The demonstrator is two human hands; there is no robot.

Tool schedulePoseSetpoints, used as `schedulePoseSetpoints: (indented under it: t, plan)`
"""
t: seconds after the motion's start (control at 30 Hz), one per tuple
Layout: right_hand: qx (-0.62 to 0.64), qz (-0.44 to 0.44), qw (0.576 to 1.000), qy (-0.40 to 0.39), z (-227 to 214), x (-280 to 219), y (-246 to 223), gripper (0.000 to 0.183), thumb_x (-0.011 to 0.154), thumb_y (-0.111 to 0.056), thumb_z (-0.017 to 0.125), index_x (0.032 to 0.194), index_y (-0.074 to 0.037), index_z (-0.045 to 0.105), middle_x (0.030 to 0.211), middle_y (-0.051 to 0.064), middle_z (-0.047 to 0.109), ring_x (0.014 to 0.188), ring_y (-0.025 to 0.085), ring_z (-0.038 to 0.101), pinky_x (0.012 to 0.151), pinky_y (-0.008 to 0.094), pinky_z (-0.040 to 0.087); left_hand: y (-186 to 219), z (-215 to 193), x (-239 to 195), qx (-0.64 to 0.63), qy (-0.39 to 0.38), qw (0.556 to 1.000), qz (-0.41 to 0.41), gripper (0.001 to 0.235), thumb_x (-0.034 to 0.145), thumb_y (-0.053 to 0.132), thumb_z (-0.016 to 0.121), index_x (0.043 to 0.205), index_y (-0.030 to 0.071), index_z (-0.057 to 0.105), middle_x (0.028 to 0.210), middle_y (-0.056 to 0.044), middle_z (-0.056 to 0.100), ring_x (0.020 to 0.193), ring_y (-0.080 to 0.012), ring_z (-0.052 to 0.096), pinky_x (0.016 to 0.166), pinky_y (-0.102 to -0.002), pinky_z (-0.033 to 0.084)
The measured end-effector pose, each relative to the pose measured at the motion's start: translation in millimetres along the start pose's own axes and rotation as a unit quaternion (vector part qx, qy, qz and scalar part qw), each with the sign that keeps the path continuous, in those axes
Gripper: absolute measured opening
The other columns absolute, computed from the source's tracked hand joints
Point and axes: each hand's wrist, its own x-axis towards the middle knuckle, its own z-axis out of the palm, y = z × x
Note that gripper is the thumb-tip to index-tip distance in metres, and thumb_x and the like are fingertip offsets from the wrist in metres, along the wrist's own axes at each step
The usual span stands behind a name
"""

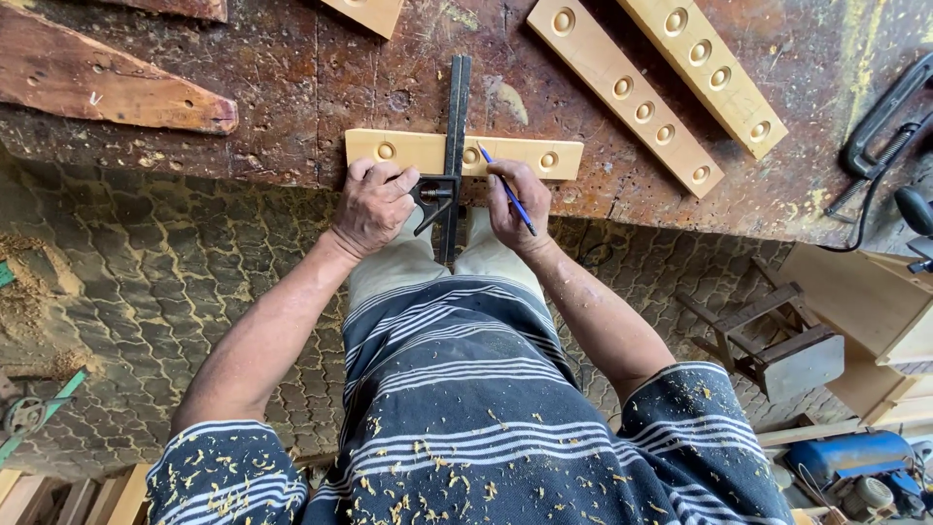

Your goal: The person marks wooden slats with a pencil using a combination square, aligning the square across each slat and drawing lines. They move finished slats aside and stack them, then pull the next slat into position and continue marking.

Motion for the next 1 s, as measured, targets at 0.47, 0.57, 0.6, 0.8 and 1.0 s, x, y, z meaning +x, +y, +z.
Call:
schedulePoseSetpoints:
  t: [0.47,0.57,0.6,0.8,1.0]
  plan:
    - [-0.063,-0.023,0.951,-0.301,1.8,60.1,-21.1,0.011,0.093,-0.012,0.068,0.1,-0.004,0.071,0.088,0.017,0.071,0.084,0.036,0.071,0.075,0.044,0.056,-1.7,3.1,-4.5,-0.018,0.019,0.999,-0.021,0.011,0.083,0.019,0.067,0.073,0.013,0.068,0.122,-0.003,0.075,0.105,-0.0195,0.062,0.097,-0.04,0.04]
    - [-0.089,0.036,0.933,-0.348,7.6,71.3,-29.2,0.011,0.093,-0.015,0.068,0.098,-0.005,0.07,0.082,0.016,0.071,0.078,0.036,0.071,0.072,0.045,0.056,-1.9,5.9,-6.9,-0.015,0.03,0.999,-0.023,0.012,0.083,0.019,0.066,0.073,0.013,0.068,0.122,-0.003,0.074,0.106,-0.0189,0.062,0.097,-0.039,0.039]
    - [-0.1,0.092,0.919,-0.371,8.8,74.7,-32.6,0.013,0.092,-0.017,0.067,0.097,-0.005,0.069,0.078,0.015,0.071,0.075,0.035,0.072,0.071,0.045,0.057,-1.9,7.1,-7.2,-0.015,0.037,0.999,-0.02,0.012,0.082,0.02,0.065,0.072,0.014,0.068,0.122,-0.003,0.074,0.106,-0.0187,0.062,0.097,-0.039,0.04]
    - [-0.181,-0.012,0.927,-0.329,16.7,85.6,-22.8,0.011,0.094,-0.013,0.07,0.091,-0.004,0.066,0.083,0.017,0.069,0.078,0.036,0.07,0.07,0.046,0.055,-3.7,6.3,-8.8,-0.01,0.013,1.0,-0.017,0.015,0.084,0.022,0.064,0.071,0.014,0.068,0.123,-0.002,0.074,0.103,-0.0182,0.061,0.094,-0.038,0.04]
    - [-0.086,-0.094,0.985,-0.116,-2.9,95.1,-28.8,0.004,0.102,-0.006,0.068,0.104,-0.004,0.066,0.095,0.013,0.071,0.084,0.026,0.073,0.075,0.039,0.059,-10.1,15.5,-19.9,-0.02,0.03,0.999,-0.019,0.016,0.088,0.02,0.063,0.074,0.014,0.068,0.125,-0.003,0.074,0.109,-0.0175,0.062,0.101,-0.037,0.041]
